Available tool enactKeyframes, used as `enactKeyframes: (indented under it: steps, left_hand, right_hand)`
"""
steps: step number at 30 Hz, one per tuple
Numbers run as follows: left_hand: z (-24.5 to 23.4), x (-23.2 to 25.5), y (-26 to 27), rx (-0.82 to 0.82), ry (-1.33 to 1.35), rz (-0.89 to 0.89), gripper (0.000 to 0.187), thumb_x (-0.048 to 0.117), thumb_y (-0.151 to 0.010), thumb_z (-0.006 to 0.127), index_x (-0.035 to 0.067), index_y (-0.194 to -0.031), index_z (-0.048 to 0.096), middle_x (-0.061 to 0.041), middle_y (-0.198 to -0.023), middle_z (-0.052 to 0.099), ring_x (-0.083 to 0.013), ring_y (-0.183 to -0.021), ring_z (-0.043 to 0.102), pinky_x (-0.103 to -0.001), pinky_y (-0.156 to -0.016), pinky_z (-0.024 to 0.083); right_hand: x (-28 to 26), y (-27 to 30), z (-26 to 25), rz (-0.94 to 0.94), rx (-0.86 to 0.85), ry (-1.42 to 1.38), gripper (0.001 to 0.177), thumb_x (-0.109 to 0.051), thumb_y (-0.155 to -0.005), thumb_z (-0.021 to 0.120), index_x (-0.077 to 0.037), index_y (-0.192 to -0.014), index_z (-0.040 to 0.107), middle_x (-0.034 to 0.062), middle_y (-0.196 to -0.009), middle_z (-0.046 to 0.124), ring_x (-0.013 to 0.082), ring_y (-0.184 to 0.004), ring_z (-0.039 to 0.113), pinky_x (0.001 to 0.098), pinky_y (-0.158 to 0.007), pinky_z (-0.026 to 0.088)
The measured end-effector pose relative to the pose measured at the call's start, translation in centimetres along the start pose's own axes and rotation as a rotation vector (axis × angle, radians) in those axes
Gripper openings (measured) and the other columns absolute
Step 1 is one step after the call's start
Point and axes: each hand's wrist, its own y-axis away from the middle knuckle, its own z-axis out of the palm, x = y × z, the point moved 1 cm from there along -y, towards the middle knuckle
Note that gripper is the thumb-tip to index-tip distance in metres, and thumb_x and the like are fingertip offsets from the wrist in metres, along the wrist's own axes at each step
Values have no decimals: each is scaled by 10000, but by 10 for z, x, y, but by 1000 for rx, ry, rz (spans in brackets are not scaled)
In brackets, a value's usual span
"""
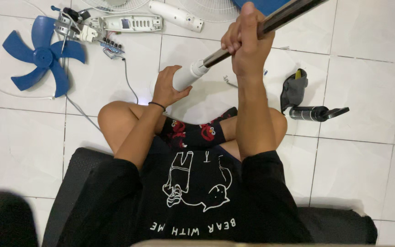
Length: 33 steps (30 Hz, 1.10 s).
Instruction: The person sits on the floor and assembles an electric fan. They use a screwdriver to tighten a screw on the blue fan cover, then insert a metal rod into the white base and wipe the base with a cloth before inserting the rod.
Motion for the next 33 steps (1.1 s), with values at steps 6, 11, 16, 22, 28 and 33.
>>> enactKeyframes:
  steps: [6,11,16,22,28,33]
  left_hand:
    - [27,-9,-10,-5,63,-129,834,275,-728,955,29,-1386,505,-208,-1386,591,-399,-1282,558,-449,-1099,443]
    - [33,-7,-18,12,107,-209,872,201,-761,937,49,-1466,446,-217,-1428,571,-404,-1302,551,-441,-1081,457]
    - [21,-6,-27,-47,302,-330,793,183,-857,862,76,-1500,410,-193,-1352,619,-360,-1249,629,-421,-1046,508]
    - [11,-12,-40,-148,306,-450,645,163,-901,799,93,-1410,409,-176,-1258,666,-349,-1201,649,-437,-1017,513]
    - [12,-14,-41,-174,305,-447,665,162,-905,795,112,-1421,378,-166,-1273,659,-334,-1210,642,-426,-981,524]
    - [8,-15,-43,-259,347,-528,703,180,-910,763,136,-1463,332,-149,-1300,636,-295,-1141,662,-408,-857,560]
  right_hand:
    - [25,-1,9,93,-77,144,360,-192,-1108,626,-64,-808,475,24,-636,489,129,-560,481,317,-602,497]
    - [59,12,31,113,-183,273,345,-150,-1062,683,-81,-780,496,-5,-645,532,90,-589,543,268,-576,464]
    - [66,1,48,162,-303,429,224,-155,-1019,755,-52,-879,615,18,-725,586,100,-671,534,282,-623,433]
    - [38,-23,67,-63,-440,191,422,-115,-1043,746,-42,-1386,511,72,-1280,623,177,-1146,624,360,-1083,496]
    - [17,-60,84,-175,-530,325,180,-141,-1089,783,-6,-1092,663,75,-953,675,159,-890,639,318,-838,536]
    - [29,-68,108,-41,-514,218,326,-193,-1146,592,-20,-870,582,2,-723,573,98,-592,553,258,-547,426]
